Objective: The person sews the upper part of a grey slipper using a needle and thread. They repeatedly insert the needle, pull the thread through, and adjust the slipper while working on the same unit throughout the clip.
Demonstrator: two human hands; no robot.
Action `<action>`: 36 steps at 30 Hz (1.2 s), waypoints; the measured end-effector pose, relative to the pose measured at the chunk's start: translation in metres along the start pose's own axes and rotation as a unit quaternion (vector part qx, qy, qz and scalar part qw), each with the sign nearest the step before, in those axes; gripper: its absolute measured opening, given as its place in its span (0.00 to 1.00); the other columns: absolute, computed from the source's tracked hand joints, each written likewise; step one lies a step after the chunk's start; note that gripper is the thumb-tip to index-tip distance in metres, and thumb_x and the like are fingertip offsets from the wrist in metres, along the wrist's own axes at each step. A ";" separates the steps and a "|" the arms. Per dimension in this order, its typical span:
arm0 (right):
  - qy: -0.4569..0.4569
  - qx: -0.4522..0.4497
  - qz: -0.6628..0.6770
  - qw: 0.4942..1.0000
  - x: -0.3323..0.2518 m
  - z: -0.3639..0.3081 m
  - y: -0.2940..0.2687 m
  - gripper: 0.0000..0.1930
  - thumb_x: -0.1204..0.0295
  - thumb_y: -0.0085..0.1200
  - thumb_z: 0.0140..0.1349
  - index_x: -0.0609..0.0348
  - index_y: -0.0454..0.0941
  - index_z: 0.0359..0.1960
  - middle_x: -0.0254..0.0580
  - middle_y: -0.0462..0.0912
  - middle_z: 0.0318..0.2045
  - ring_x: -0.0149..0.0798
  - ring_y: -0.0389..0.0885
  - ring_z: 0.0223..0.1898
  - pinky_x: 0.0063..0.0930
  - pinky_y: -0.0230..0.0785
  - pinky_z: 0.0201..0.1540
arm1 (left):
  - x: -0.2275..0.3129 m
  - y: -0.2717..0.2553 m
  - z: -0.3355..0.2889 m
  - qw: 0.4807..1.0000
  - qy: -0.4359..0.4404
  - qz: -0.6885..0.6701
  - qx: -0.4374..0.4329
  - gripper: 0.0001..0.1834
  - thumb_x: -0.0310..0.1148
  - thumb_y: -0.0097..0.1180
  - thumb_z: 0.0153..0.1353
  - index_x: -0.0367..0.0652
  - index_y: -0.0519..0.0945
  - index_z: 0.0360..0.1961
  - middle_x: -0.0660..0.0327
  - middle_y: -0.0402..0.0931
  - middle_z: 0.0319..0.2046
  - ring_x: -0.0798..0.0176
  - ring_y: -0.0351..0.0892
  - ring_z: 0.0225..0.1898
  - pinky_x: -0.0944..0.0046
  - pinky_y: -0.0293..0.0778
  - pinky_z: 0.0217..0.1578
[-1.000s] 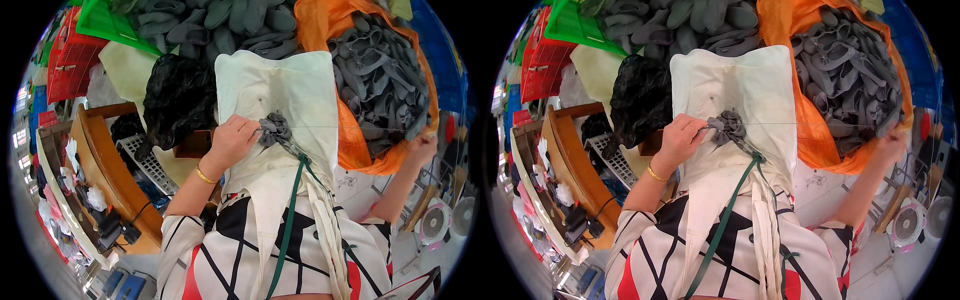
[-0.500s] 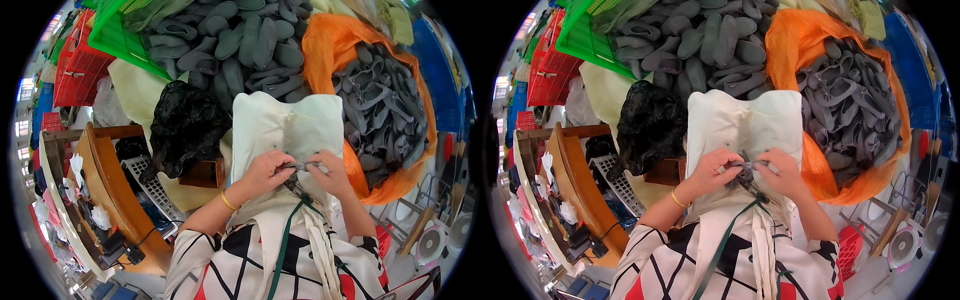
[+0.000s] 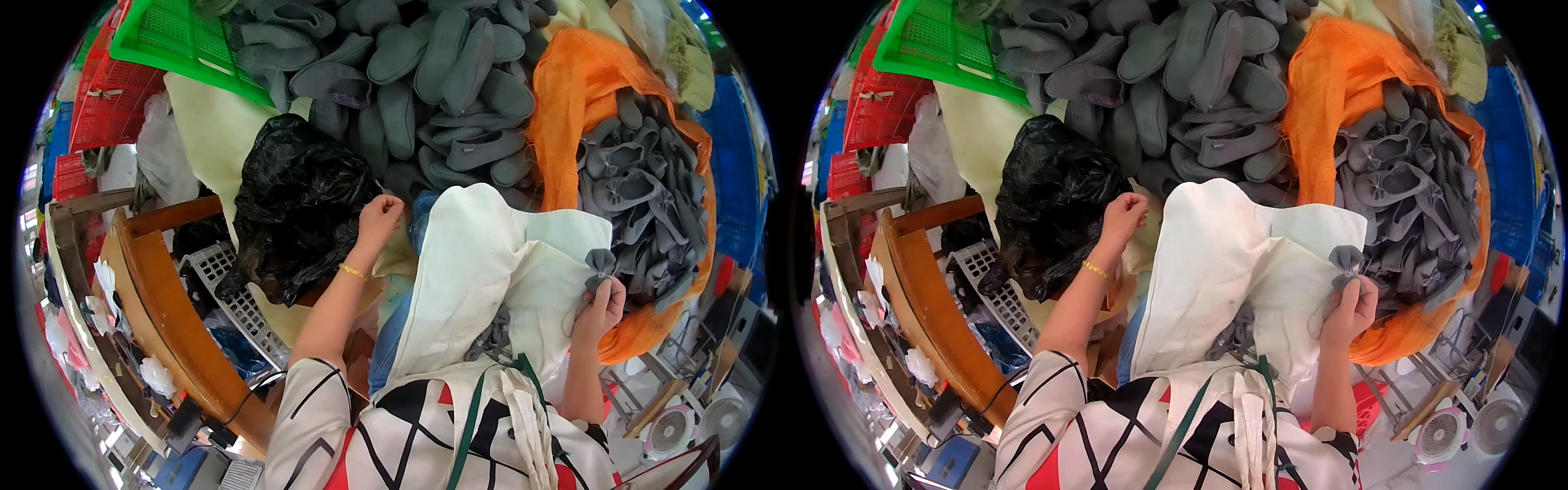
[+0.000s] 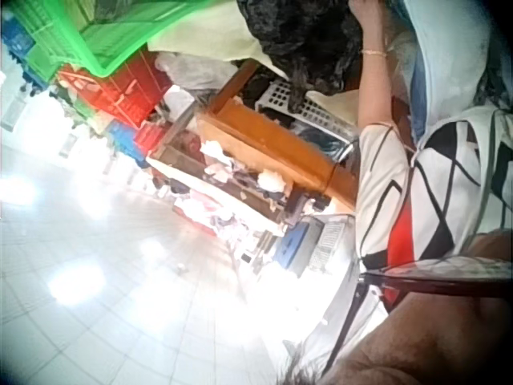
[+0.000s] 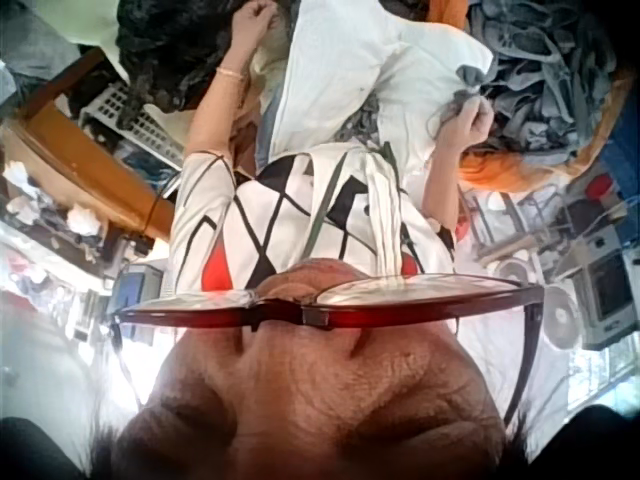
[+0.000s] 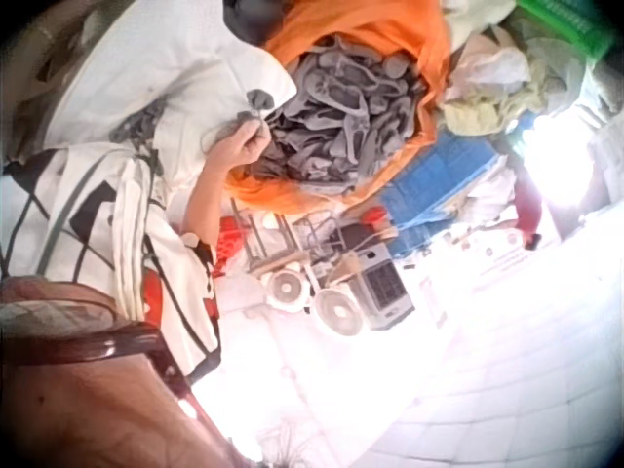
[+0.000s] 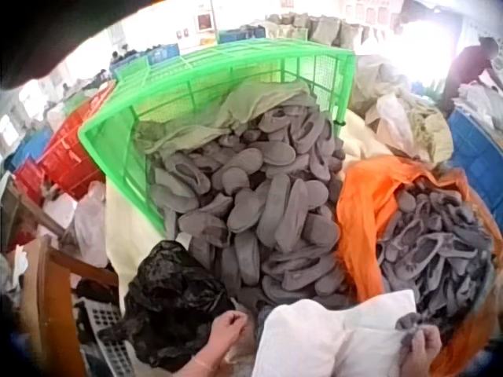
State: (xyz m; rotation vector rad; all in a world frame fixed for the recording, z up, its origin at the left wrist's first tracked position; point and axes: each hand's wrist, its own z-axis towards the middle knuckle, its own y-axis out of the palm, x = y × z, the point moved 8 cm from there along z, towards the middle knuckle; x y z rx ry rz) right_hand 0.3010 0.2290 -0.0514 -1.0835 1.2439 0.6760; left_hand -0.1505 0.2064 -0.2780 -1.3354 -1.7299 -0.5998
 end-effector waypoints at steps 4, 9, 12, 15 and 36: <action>-0.014 0.000 -0.010 1.000 0.001 -0.002 0.005 0.06 0.70 0.52 0.71 0.57 0.75 0.43 0.26 0.75 0.31 0.20 0.66 0.28 0.15 0.60 0.31 | -0.019 0.017 0.042 0.950 0.148 0.273 0.010 0.07 0.28 0.54 0.59 0.41 0.82 0.37 0.53 0.81 0.31 0.54 0.83 0.34 0.57 0.78 0.35; -0.010 0.004 -0.083 0.996 -0.001 -0.002 0.010 0.05 0.70 0.52 0.71 0.55 0.76 0.43 0.23 0.71 0.30 0.18 0.62 0.27 0.14 0.54 0.29 | -0.040 0.086 0.067 0.797 0.201 0.542 -0.172 0.09 0.26 0.50 0.60 0.42 0.79 0.41 0.52 0.80 0.43 0.47 0.80 0.47 0.52 0.80 0.43; -0.041 -0.016 -0.122 0.992 -0.017 -0.001 0.020 0.05 0.70 0.50 0.71 0.55 0.76 0.44 0.23 0.71 0.31 0.17 0.60 0.26 0.13 0.51 0.28 | -0.076 0.084 0.082 0.796 0.124 0.561 -0.193 0.12 0.25 0.50 0.60 0.41 0.77 0.45 0.49 0.77 0.47 0.45 0.80 0.48 0.50 0.78 0.47; -0.079 -0.048 -0.131 0.987 -0.021 0.001 0.020 0.05 0.77 0.47 0.69 0.61 0.73 0.44 0.27 0.67 0.36 0.22 0.64 0.34 0.17 0.59 0.37 | -0.101 0.090 0.091 0.748 0.144 0.622 -0.182 0.13 0.28 0.49 0.61 0.40 0.83 0.43 0.50 0.80 0.45 0.46 0.81 0.47 0.48 0.79 0.46; -0.053 -0.104 0.095 0.989 -0.049 -0.036 0.031 0.07 0.71 0.51 0.71 0.62 0.74 0.39 0.31 0.75 0.33 0.23 0.71 0.32 0.19 0.66 0.35 | 0.257 0.015 -0.131 0.930 0.342 0.133 0.012 0.30 0.50 0.61 0.62 0.33 0.68 0.18 0.46 0.65 0.16 0.54 0.63 0.18 0.51 0.63 0.22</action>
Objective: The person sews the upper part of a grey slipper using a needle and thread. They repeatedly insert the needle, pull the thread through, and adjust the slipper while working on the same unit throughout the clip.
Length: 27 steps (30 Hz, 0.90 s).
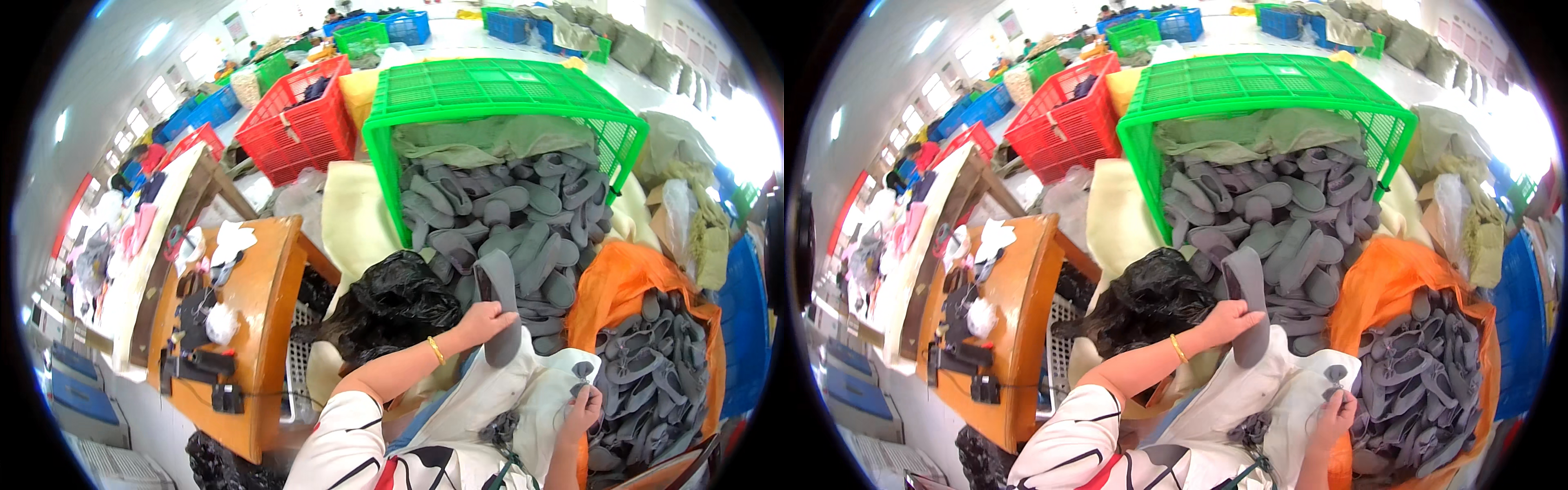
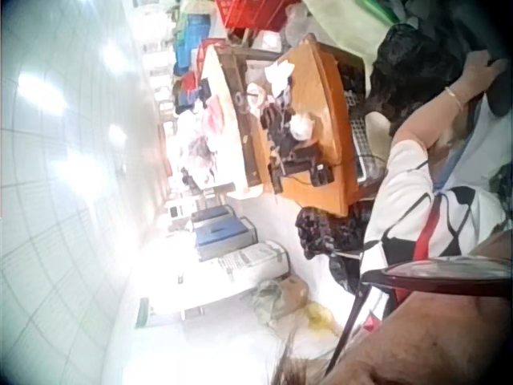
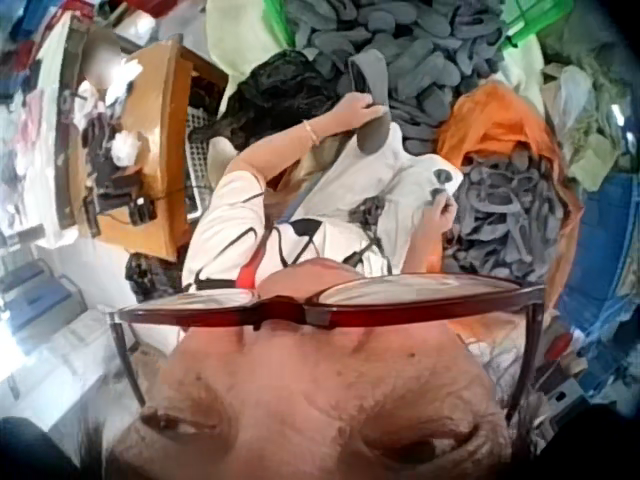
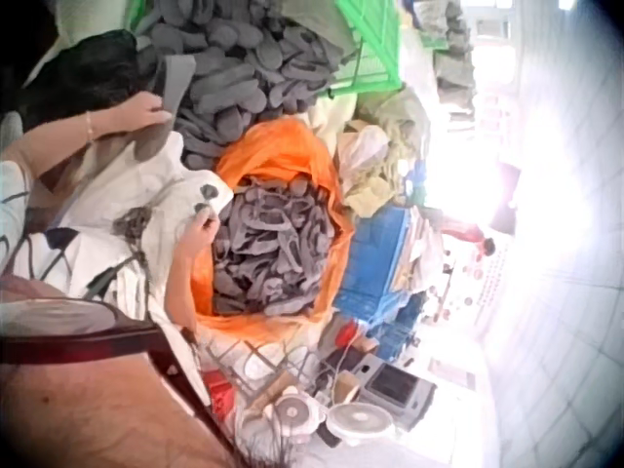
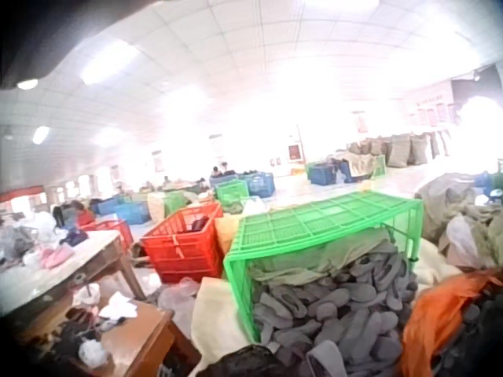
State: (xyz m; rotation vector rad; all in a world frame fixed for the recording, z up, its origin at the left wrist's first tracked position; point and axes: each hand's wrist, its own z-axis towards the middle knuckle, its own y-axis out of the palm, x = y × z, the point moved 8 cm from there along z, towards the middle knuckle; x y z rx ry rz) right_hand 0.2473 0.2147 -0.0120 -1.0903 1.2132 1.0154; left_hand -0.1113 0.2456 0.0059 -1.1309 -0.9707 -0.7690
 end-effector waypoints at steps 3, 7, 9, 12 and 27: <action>-0.106 -0.064 0.004 0.992 -0.072 -0.058 0.033 0.03 0.76 0.51 0.68 0.62 0.73 0.39 0.37 0.77 0.34 0.31 0.74 0.36 0.27 0.69 0.44 | 0.020 0.013 -0.043 0.996 -0.060 -0.060 0.011 0.28 0.47 0.60 0.65 0.33 0.68 0.20 0.55 0.61 0.15 0.69 0.58 0.22 0.58 0.63 0.22; -0.363 -0.185 -0.072 0.910 -0.128 -0.113 0.069 0.08 0.82 0.51 0.60 0.61 0.73 0.41 0.45 0.77 0.34 0.47 0.77 0.37 0.45 0.71 0.54 | 0.018 0.056 -0.101 0.901 -0.248 -0.356 -0.023 0.16 0.44 0.58 0.69 0.42 0.79 0.33 0.70 0.77 0.30 0.76 0.71 0.30 0.70 0.68 0.29; -0.413 -0.191 -0.069 0.888 -0.135 -0.118 0.080 0.11 0.84 0.52 0.58 0.60 0.73 0.42 0.48 0.78 0.34 0.52 0.77 0.37 0.50 0.71 0.56 | 0.010 0.077 -0.136 0.811 -0.331 -0.480 -0.051 0.14 0.44 0.57 0.69 0.42 0.81 0.38 0.68 0.79 0.32 0.73 0.74 0.30 0.71 0.68 0.29; -0.389 -0.132 -0.056 0.910 -0.119 -0.105 0.073 0.09 0.83 0.53 0.59 0.61 0.74 0.41 0.49 0.78 0.33 0.51 0.77 0.38 0.51 0.71 0.56 | 0.051 0.080 -0.176 0.750 -0.394 -0.521 -0.100 0.12 0.42 0.59 0.68 0.43 0.82 0.39 0.69 0.78 0.32 0.74 0.74 0.30 0.74 0.67 0.28; -0.141 -0.195 -0.064 0.968 -0.059 -0.099 0.071 0.07 0.74 0.58 0.63 0.63 0.80 0.40 0.45 0.82 0.33 0.38 0.80 0.35 0.29 0.72 0.40 | 0.030 0.086 -0.217 0.787 -0.262 -0.555 -0.064 0.20 0.33 0.60 0.65 0.31 0.75 0.53 0.59 0.78 0.49 0.69 0.76 0.48 0.67 0.72 0.52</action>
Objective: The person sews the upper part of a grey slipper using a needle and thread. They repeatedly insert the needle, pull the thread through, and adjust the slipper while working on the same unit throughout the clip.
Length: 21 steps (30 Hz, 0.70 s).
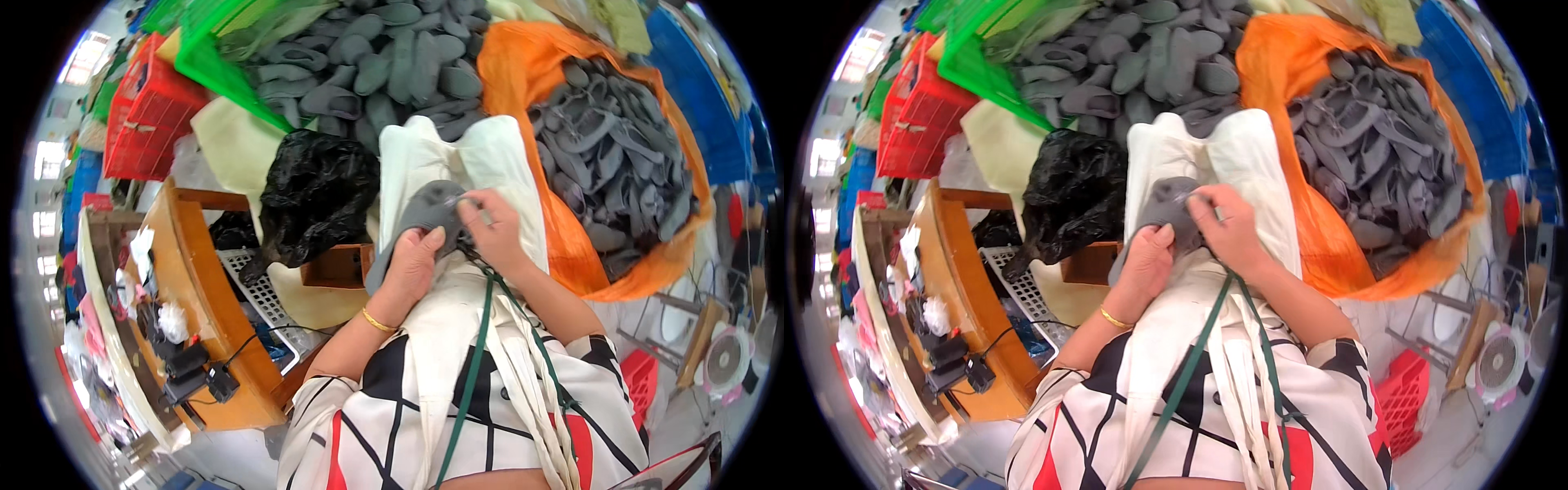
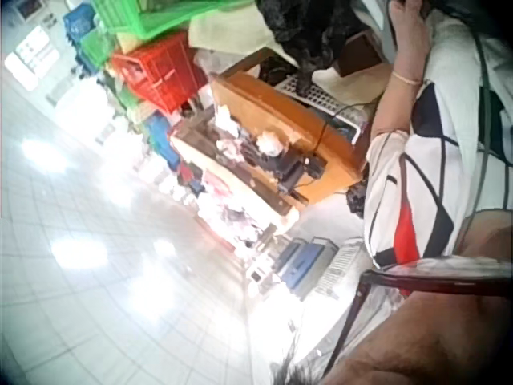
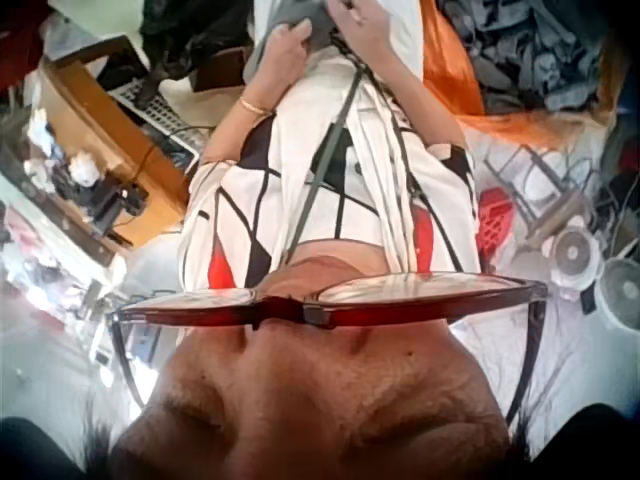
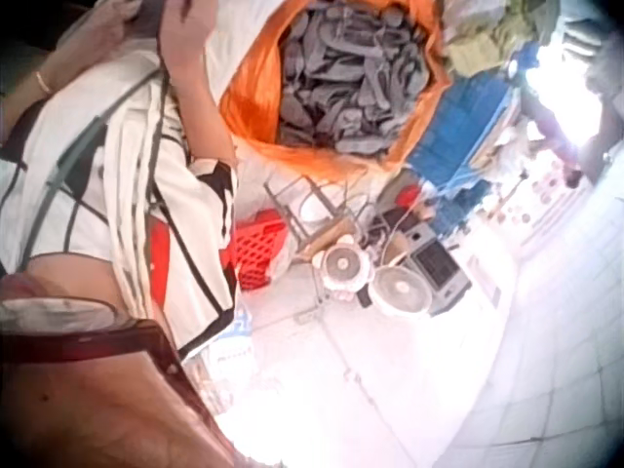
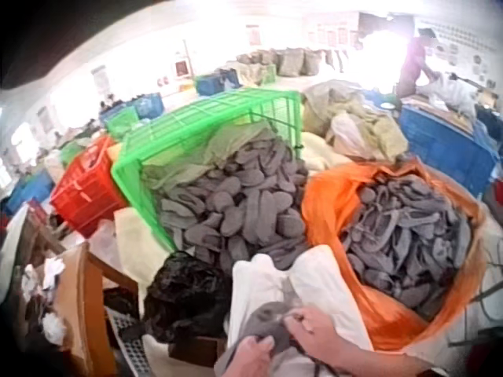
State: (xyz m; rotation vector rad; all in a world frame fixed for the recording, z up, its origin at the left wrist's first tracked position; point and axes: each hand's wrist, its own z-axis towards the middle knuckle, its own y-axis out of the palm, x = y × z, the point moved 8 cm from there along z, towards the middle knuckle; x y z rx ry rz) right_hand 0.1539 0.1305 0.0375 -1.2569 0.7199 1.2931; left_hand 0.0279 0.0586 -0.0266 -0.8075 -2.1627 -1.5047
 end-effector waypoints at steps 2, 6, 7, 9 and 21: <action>0.000 -0.090 0.009 0.996 0.006 -0.017 0.017 0.07 0.74 0.59 0.61 0.62 0.80 0.39 0.46 0.81 0.32 0.45 0.80 0.34 0.33 0.72 0.38 | -0.003 -0.002 0.001 0.999 0.005 0.034 0.018 0.19 0.33 0.60 0.66 0.37 0.75 0.55 0.61 0.79 0.49 0.66 0.77 0.51 0.65 0.70 0.56; -0.059 -0.149 -0.024 0.987 0.010 -0.030 0.024 0.05 0.73 0.60 0.60 0.60 0.80 0.36 0.46 0.79 0.28 0.48 0.77 0.31 0.38 0.69 0.33 | -0.009 -0.013 0.007 0.997 -0.010 -0.014 0.081 0.13 0.28 0.57 0.68 0.37 0.78 0.51 0.60 0.81 0.46 0.65 0.80 0.47 0.64 0.75 0.49; -0.019 -0.159 -0.016 0.987 0.016 -0.029 0.020 0.08 0.73 0.59 0.62 0.60 0.79 0.41 0.43 0.80 0.29 0.42 0.79 0.31 0.33 0.71 0.35 | -0.007 -0.012 0.008 0.995 -0.004 -0.023 0.097 0.12 0.28 0.57 0.67 0.36 0.78 0.50 0.60 0.81 0.45 0.65 0.80 0.46 0.64 0.76 0.49; 0.081 -0.134 0.025 0.987 0.030 -0.029 0.012 0.10 0.74 0.57 0.65 0.61 0.77 0.46 0.40 0.81 0.31 0.34 0.80 0.32 0.26 0.72 0.38 | -0.007 -0.022 0.007 0.991 -0.009 -0.016 0.135 0.15 0.30 0.58 0.67 0.34 0.78 0.52 0.58 0.81 0.48 0.64 0.80 0.48 0.64 0.75 0.51; 0.125 0.285 0.443 0.841 0.104 -0.012 -0.248 0.03 0.77 0.53 0.67 0.64 0.75 0.36 0.38 0.79 0.28 0.32 0.79 0.31 0.36 0.75 0.57 | -0.018 -0.024 0.000 0.982 -0.032 0.138 0.127 0.14 0.37 0.58 0.69 0.37 0.80 0.47 0.63 0.80 0.43 0.71 0.76 0.43 0.69 0.72 0.47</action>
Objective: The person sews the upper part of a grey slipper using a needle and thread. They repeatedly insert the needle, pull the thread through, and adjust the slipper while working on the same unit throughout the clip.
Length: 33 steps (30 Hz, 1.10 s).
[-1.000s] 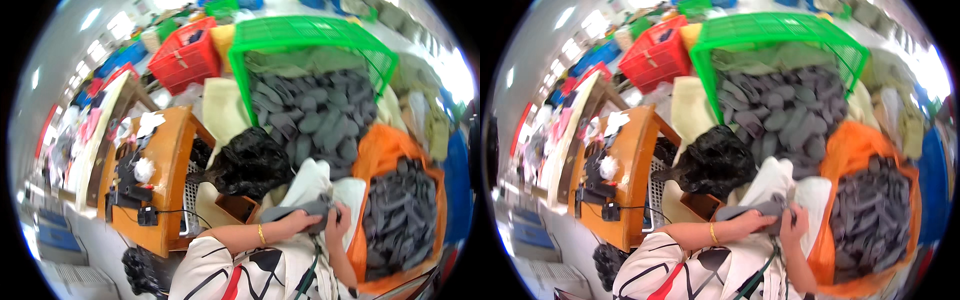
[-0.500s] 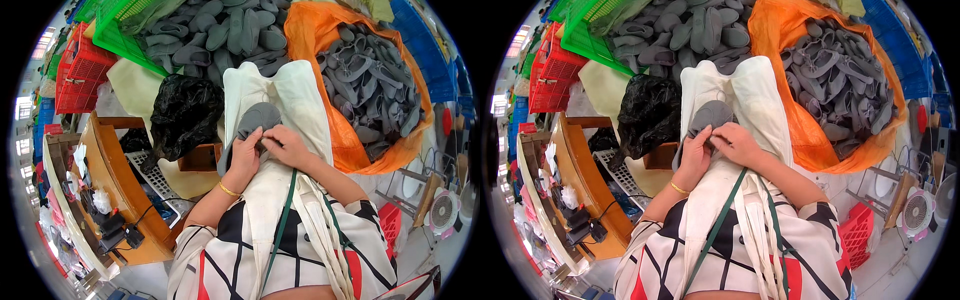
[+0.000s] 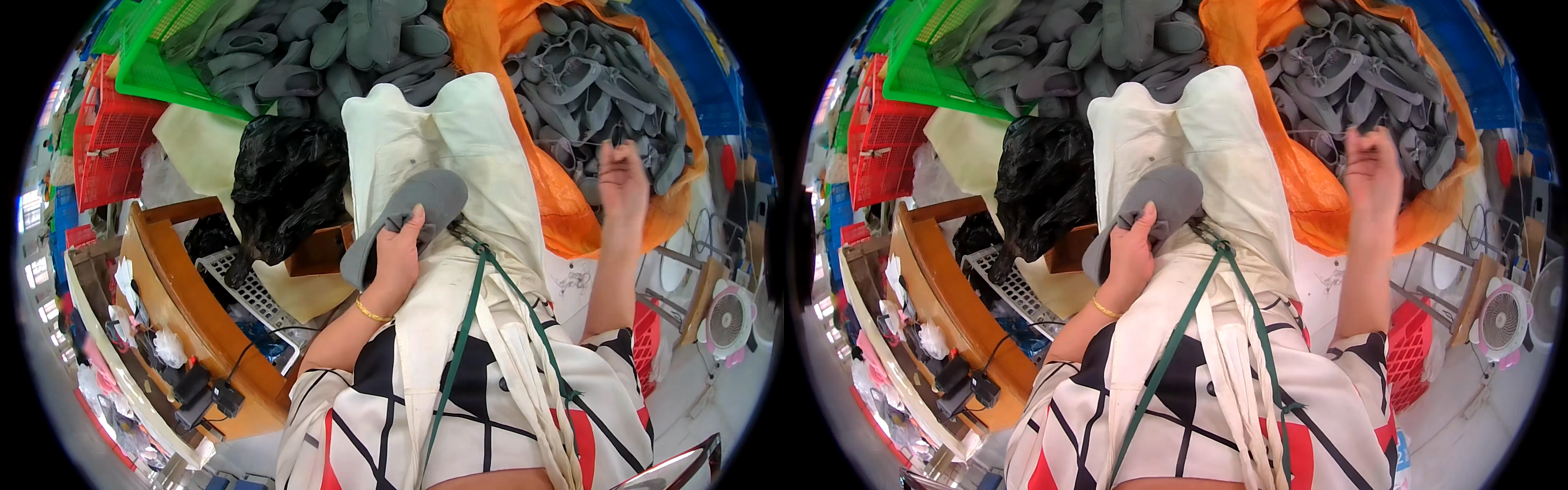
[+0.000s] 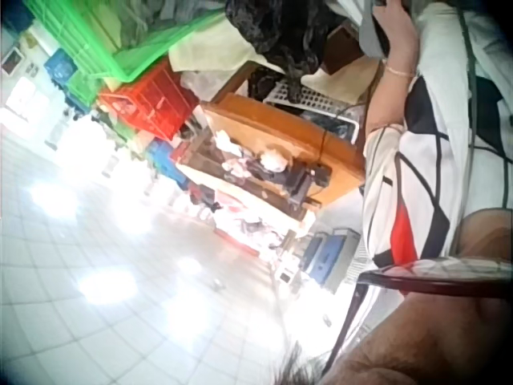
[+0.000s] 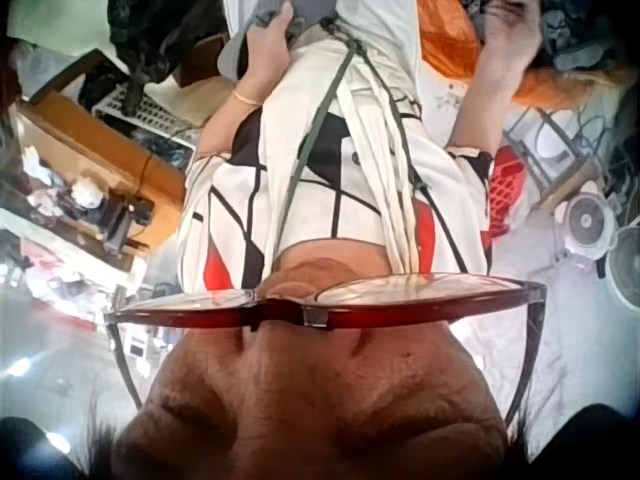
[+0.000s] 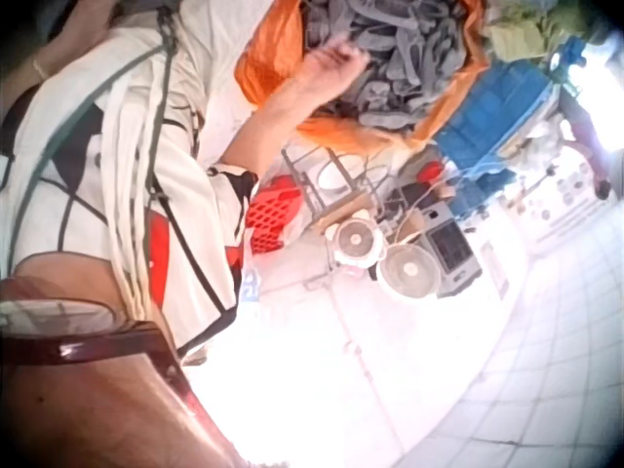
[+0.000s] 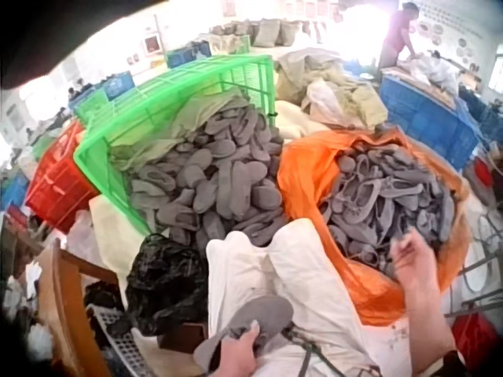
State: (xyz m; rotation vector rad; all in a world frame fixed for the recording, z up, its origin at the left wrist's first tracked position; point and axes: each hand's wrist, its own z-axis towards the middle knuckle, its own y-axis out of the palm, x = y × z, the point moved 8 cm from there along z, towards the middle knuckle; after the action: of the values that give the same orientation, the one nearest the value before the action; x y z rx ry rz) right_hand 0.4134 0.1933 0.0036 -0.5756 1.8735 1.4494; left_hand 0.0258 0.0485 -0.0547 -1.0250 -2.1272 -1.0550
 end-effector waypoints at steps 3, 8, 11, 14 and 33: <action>-0.115 0.054 0.019 0.992 -0.079 0.013 -0.044 0.04 0.78 0.52 0.67 0.65 0.74 0.32 0.40 0.78 0.31 0.34 0.78 0.33 0.43 0.70 0.65 | -0.009 0.005 -0.003 0.997 0.023 0.077 -0.018 0.14 0.39 0.59 0.69 0.37 0.81 0.44 0.65 0.79 0.39 0.73 0.73 0.40 0.70 0.69 0.44; -0.362 0.173 -0.129 0.907 -0.160 -0.026 -0.062 0.06 0.75 0.52 0.69 0.66 0.74 0.35 0.43 0.79 0.32 0.35 0.78 0.36 0.35 0.73 0.57 | -0.009 0.003 0.006 1.000 -0.002 0.030 -0.004 0.15 0.38 0.57 0.70 0.36 0.80 0.48 0.63 0.81 0.45 0.71 0.77 0.45 0.69 0.71 0.49; -0.395 0.238 -0.248 0.852 -0.166 -0.054 -0.065 0.06 0.74 0.52 0.69 0.65 0.73 0.37 0.41 0.79 0.33 0.34 0.78 0.38 0.28 0.72 0.53 | 0.005 0.015 0.005 0.994 -0.036 -0.100 -0.008 0.16 0.36 0.55 0.70 0.35 0.79 0.51 0.60 0.81 0.48 0.67 0.78 0.49 0.66 0.72 0.53; -0.301 0.236 -0.293 0.876 -0.135 -0.051 -0.121 0.06 0.73 0.53 0.69 0.64 0.74 0.39 0.40 0.79 0.35 0.33 0.78 0.38 0.24 0.72 0.49 | 0.005 0.017 0.010 0.987 -0.055 -0.154 0.005 0.15 0.33 0.56 0.69 0.34 0.78 0.51 0.59 0.80 0.49 0.65 0.79 0.49 0.64 0.74 0.54; 0.235 -0.246 -0.424 0.839 0.160 -0.128 0.115 0.06 0.73 0.53 0.67 0.60 0.79 0.41 0.27 0.76 0.23 0.19 0.69 0.23 0.18 0.63 0.26 | -0.006 0.017 0.027 0.994 -0.061 -0.086 0.011 0.14 0.27 0.63 0.62 0.35 0.79 0.48 0.59 0.81 0.43 0.65 0.80 0.44 0.65 0.76 0.47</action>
State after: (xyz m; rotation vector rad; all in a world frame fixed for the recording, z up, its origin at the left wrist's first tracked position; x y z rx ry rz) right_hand 0.1935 0.1130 -0.0227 -1.8775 1.2066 1.1865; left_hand 0.0395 0.0753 -0.0669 -0.9304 -2.3555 -1.0709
